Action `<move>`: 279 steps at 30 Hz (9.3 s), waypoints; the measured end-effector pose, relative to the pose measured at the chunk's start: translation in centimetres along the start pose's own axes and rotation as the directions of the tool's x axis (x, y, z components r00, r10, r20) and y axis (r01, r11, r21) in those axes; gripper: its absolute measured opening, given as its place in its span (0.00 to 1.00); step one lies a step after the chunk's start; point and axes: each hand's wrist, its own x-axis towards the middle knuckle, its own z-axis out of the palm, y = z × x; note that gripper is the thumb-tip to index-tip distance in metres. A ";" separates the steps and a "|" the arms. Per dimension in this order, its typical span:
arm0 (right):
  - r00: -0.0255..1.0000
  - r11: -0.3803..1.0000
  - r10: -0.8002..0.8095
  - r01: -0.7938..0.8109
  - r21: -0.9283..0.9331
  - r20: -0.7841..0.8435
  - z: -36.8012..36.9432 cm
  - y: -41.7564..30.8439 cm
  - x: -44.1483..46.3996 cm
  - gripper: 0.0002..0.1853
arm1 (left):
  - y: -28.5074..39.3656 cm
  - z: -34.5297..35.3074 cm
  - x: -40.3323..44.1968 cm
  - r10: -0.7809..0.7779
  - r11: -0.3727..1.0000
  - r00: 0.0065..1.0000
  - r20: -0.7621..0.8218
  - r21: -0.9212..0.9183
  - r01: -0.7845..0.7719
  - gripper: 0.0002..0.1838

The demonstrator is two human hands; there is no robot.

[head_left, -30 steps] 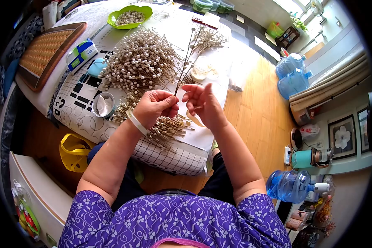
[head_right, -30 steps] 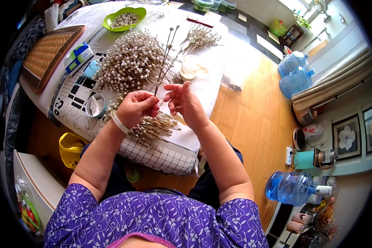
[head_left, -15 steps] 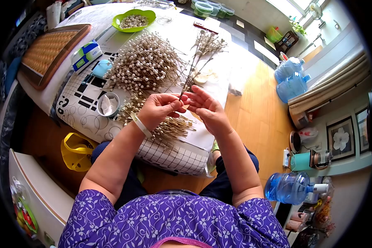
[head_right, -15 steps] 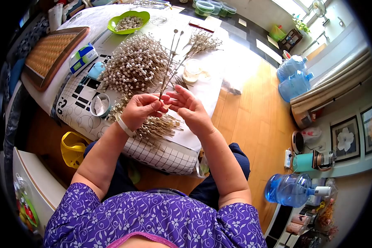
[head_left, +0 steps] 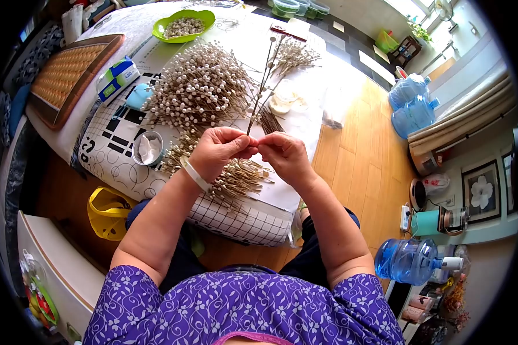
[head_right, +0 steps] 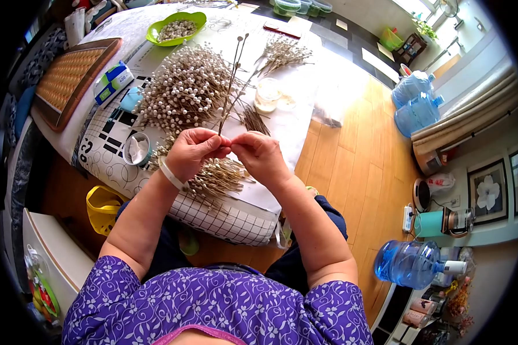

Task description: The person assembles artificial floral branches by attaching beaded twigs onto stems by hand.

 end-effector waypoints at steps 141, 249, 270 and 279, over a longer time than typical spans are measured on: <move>0.984 0.894 0.167 -0.178 0.412 0.063 0.2 -0.8 0.6 0.05 | 0.1 1.9 -0.8 -0.028 0.956 0.999 -0.025 0.290 0.034 0.08; 0.965 0.979 0.184 -0.196 0.048 0.186 0.4 -1.5 0.3 0.05 | -0.6 -0.2 0.7 0.237 0.897 0.971 0.029 0.377 -0.231 0.05; 0.971 0.977 0.205 -0.210 0.035 0.123 0.3 -0.8 0.3 0.05 | -0.8 0.4 0.8 0.209 0.903 0.978 0.027 0.378 -0.203 0.13; 0.968 0.965 0.225 -0.237 0.109 0.111 -0.1 0.0 0.3 0.08 | -2.0 0.7 0.7 0.145 0.969 0.989 -0.042 0.208 -0.133 0.07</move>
